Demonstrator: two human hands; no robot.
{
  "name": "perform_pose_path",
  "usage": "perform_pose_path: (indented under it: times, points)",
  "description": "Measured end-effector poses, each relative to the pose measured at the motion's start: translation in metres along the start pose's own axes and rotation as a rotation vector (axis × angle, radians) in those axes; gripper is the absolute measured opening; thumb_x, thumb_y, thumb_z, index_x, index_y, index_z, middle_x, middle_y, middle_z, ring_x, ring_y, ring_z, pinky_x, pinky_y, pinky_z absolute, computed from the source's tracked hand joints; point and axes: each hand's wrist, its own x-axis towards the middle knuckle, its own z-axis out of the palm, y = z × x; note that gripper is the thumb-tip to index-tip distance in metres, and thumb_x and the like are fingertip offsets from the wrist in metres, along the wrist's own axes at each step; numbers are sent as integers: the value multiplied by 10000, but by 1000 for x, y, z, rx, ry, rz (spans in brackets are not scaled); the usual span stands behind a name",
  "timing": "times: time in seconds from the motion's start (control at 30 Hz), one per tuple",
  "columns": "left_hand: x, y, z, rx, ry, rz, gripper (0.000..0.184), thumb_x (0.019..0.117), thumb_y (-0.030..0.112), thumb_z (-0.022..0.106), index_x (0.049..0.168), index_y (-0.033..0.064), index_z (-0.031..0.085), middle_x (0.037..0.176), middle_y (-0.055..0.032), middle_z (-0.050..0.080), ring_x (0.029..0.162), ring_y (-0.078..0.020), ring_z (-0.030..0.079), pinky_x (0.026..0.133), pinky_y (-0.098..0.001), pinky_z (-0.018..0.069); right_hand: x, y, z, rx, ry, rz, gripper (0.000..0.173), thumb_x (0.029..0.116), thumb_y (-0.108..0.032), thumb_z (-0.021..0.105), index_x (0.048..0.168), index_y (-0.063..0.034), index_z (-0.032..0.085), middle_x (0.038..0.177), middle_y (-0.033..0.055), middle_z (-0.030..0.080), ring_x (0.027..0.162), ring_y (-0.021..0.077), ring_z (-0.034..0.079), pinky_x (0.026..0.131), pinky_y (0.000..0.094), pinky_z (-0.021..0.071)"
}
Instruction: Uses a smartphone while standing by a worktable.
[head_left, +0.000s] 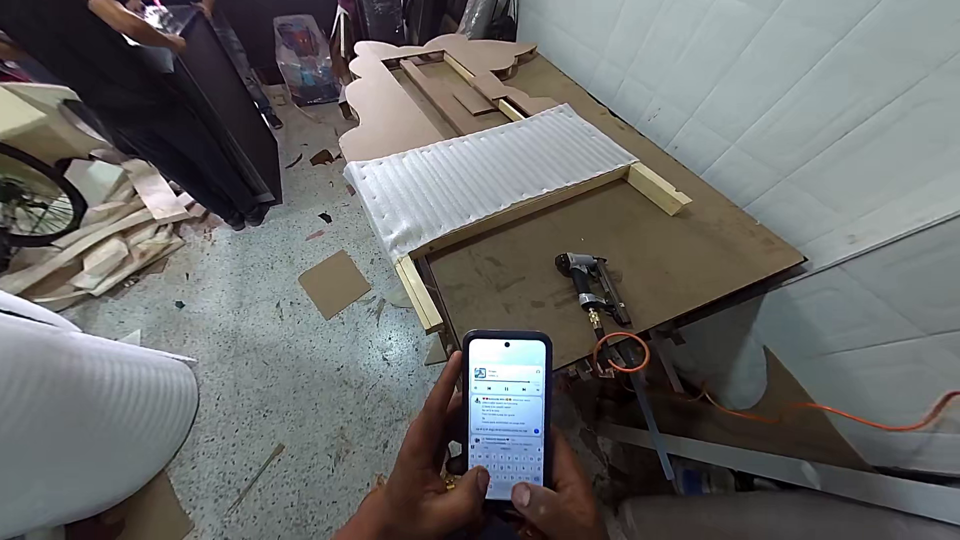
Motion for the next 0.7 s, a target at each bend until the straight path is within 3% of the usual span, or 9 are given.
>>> perform_pose_path:
  times: [0.07, 0.13, 0.27, 0.33, 0.4, 0.5, 0.7]
  points:
    - [-4, 1, -3, 10, 7, -4, 1002, 901, 97, 684, 1654, 189, 31, 1451, -209, 531, 1178, -328, 656, 953, -480, 594, 1, 5, 7, 6, 48, -10, 602, 985, -167, 661, 1502, -92, 361, 1284, 111, 675, 1085, 237, 710, 866, 440, 632]
    - [-7, 1, -5, 10, 11, -3, 982, 925, 154, 694, 1654, 190, 37, 1445, -204, 538, 1162, -321, 664, 942, -472, 601, 1, 9, 15, -11, 132, -18, 544, 998, -197, 651, 1464, -52, 410, 1240, 131, 693, 1054, 237, 721, 853, 441, 636]
    - [-6, 2, -2, 22, 67, -17, 927, 946, 102, 684, 1652, 177, 89, 1378, -200, 595, 1108, -322, 693, 921, -475, 617, -4, 13, 10, 13, 65, -12, 616, 962, -133, 660, 1495, -75, 355, 1292, 115, 665, 1123, 233, 688, 925, 455, 603]
    - [-4, 2, -2, 20, 61, -3, 937, 942, 107, 688, 1652, 165, 80, 1386, -206, 587, 1114, -323, 690, 921, -475, 617, -4, 8, 10, 3, 61, 11, 622, 938, -59, 651, 1482, -88, 349, 1284, 96, 674, 1106, 228, 699, 898, 452, 617]
    - [-2, -2, 0, 5, 40, 12, 936, 956, 199, 680, 1652, 166, 55, 1407, -213, 568, 1135, -320, 678, 937, -469, 606, -2, 3, 9, -6, 72, 22, 596, 942, -38, 633, 1469, -84, 360, 1266, 96, 684, 1079, 232, 711, 866, 452, 628]
    - [3, -7, 7, -37, 8, 16, 927, 970, 350, 653, 1653, 177, 49, 1430, -214, 547, 1164, -318, 658, 948, -463, 592, -1, -4, 1, 38, 60, -1, 572, 968, -104, 658, 1468, -95, 379, 1255, 126, 684, 1043, 267, 725, 789, 462, 650]
    - [12, -21, 29, 17, -43, 19, 945, 960, 370, 654, 1654, 215, 32, 1442, -197, 542, 1190, -310, 642, 941, -451, 590, -3, -19, -16, 30, 186, -25, 541, 959, -191, 715, 1419, -77, 455, 1186, 169, 708, 952, 279, 750, 679, 432, 662]
